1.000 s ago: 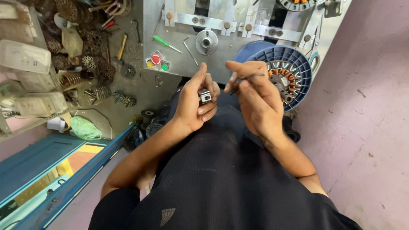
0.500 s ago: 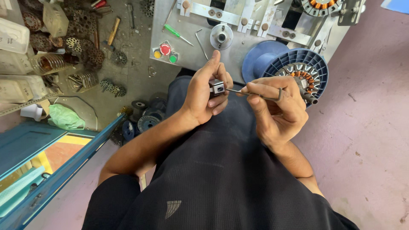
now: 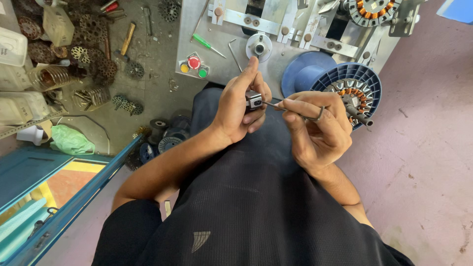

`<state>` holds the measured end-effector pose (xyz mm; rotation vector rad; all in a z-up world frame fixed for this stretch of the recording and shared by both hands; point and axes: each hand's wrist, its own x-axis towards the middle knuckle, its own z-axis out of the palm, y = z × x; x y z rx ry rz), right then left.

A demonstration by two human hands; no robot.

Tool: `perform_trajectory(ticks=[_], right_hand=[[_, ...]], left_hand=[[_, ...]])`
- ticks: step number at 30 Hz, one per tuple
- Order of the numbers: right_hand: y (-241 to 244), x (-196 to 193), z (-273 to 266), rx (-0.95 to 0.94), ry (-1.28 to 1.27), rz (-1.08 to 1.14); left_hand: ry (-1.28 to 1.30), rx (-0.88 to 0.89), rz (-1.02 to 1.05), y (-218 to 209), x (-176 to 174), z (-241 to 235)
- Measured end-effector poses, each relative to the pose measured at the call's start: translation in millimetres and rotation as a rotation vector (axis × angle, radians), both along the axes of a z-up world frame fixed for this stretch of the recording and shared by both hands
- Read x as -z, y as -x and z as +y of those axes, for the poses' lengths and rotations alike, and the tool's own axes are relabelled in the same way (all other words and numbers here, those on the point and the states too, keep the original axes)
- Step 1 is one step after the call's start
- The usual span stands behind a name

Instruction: The person assembles small metal components of an electric motor, inserting a pin into a cylindrical housing and attaching it to a larger circular part. The person then places the assembled unit into a machine jig and secures it.

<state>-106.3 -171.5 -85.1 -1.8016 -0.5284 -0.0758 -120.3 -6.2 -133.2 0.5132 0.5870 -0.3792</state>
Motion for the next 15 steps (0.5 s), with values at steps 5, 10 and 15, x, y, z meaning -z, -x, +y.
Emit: perform_trajectory(ticks=[5, 10, 15], right_hand=[[-2.1, 0.6, -0.5, -0.016, -0.049, -0.003], [-8.0, 0.8, 5.1, -0.048, 0.016, -0.106], [-10.2, -3.2, 9.1, -0.036, 0.093, -0.156]], left_hand=[[-0.017, 0.008, 0.0, -2.8, -0.9, 3.1], [-0.025, 0.01, -0.03, -4.5, -2.7, 5.0], [-0.041, 0.028, -0.05, -5.5, -3.3, 6.5]])
